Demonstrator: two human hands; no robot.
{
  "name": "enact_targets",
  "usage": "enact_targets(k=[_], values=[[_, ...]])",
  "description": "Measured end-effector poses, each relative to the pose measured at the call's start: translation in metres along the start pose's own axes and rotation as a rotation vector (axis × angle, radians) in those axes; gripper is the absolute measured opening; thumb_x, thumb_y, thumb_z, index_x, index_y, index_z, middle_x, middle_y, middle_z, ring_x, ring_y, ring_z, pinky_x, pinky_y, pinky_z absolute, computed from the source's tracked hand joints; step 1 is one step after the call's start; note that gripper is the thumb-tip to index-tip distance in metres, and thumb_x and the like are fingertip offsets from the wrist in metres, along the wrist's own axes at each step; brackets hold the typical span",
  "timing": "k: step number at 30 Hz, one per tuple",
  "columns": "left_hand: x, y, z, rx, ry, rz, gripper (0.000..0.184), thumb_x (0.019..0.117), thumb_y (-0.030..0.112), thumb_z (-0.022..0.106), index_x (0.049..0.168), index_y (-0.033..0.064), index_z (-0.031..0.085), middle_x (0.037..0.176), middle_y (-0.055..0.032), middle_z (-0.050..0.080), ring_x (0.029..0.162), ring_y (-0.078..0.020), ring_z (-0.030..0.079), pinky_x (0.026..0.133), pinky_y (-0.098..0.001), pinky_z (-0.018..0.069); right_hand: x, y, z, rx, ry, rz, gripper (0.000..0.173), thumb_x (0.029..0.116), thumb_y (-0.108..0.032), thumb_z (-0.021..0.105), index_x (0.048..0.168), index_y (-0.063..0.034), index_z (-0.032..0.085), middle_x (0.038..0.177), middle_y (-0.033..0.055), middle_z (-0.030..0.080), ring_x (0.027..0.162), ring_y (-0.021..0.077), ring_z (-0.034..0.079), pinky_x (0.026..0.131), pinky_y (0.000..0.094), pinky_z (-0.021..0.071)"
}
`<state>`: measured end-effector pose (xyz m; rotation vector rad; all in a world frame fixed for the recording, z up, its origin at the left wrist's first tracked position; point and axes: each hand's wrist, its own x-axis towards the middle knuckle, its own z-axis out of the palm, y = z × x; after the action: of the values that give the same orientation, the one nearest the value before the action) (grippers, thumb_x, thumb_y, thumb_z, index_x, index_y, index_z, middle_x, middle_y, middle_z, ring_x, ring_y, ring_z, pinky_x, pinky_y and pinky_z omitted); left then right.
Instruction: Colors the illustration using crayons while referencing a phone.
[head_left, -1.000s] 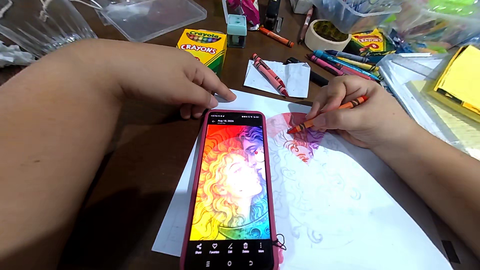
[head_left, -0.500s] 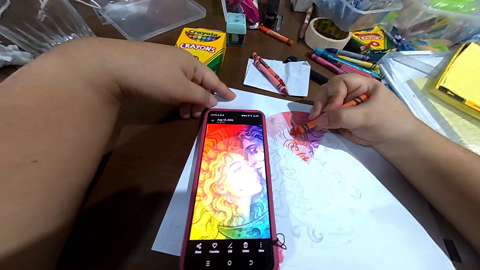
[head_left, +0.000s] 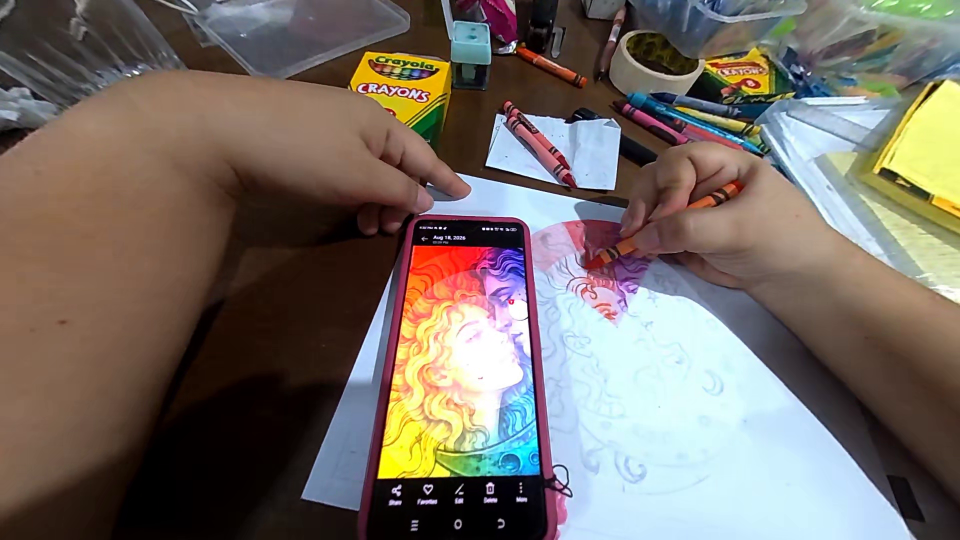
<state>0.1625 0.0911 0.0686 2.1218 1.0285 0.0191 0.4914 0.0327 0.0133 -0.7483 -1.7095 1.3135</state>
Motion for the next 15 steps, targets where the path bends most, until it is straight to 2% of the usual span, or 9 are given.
enact_targets(k=[5,8,11,14,15], values=[[0.0002,-0.0013,0.0006,0.008,-0.003,0.022,0.033,0.1028,0.01,0.053,0.131,0.0138,0.069,0.081,0.0021,0.072,0.063,-0.0037,0.065,0.056,-0.0176,0.0544,-0.0011,-0.0002,-0.0005,0.026,0.023,0.02,0.028,0.0748,0.005,0.066,0.07,-0.0215,0.06,0.074,-0.0063,0.068,0.065,0.0016,0.065,0.058,0.0162,0.0555],[0.0,0.0004,0.0003,0.025,0.004,-0.003,0.033,0.1033,0.01,0.052,0.13,0.0149,0.07,0.081,0.002,0.072,0.062,-0.0038,0.064,0.056,-0.0179,0.0537,-0.0018,-0.0027,-0.0001,0.143,0.131,0.039,0.026,0.0855,0.003,0.062,0.075,-0.0209,0.06,0.078,-0.004,0.071,0.064,0.0026,0.067,0.059,0.0169,0.0578],[0.0011,-0.0011,-0.0004,0.032,-0.007,0.012,0.033,0.1035,0.011,0.052,0.131,0.0146,0.07,0.08,0.0019,0.072,0.061,-0.004,0.064,0.056,-0.018,0.054,-0.0031,-0.0083,0.0024,0.188,0.241,0.06,0.023,0.0935,0.003,0.051,0.086,-0.0177,0.056,0.085,-0.0009,0.072,0.066,0.0028,0.067,0.059,0.0152,0.0569],[-0.0002,0.0024,0.0001,0.02,-0.009,-0.004,0.033,0.1039,0.01,0.051,0.131,0.0138,0.07,0.081,0.001,0.071,0.063,-0.0049,0.065,0.058,-0.019,0.0553,-0.007,-0.0072,0.0025,0.165,0.207,0.043,0.021,0.0899,0.003,0.059,0.083,-0.0178,0.06,0.096,0.0012,0.074,0.074,0.0054,0.07,0.065,0.0184,0.0588],[-0.0002,0.0025,0.0003,0.012,-0.01,-0.004,0.033,0.1038,0.01,0.051,0.131,0.0135,0.07,0.081,0.0007,0.071,0.063,-0.0049,0.065,0.058,-0.0189,0.0553,-0.0082,-0.0057,0.0036,0.144,0.187,0.025,0.021,0.0884,0.003,0.063,0.083,-0.0179,0.062,0.094,0.0007,0.074,0.073,0.0052,0.069,0.064,0.0185,0.0581]])
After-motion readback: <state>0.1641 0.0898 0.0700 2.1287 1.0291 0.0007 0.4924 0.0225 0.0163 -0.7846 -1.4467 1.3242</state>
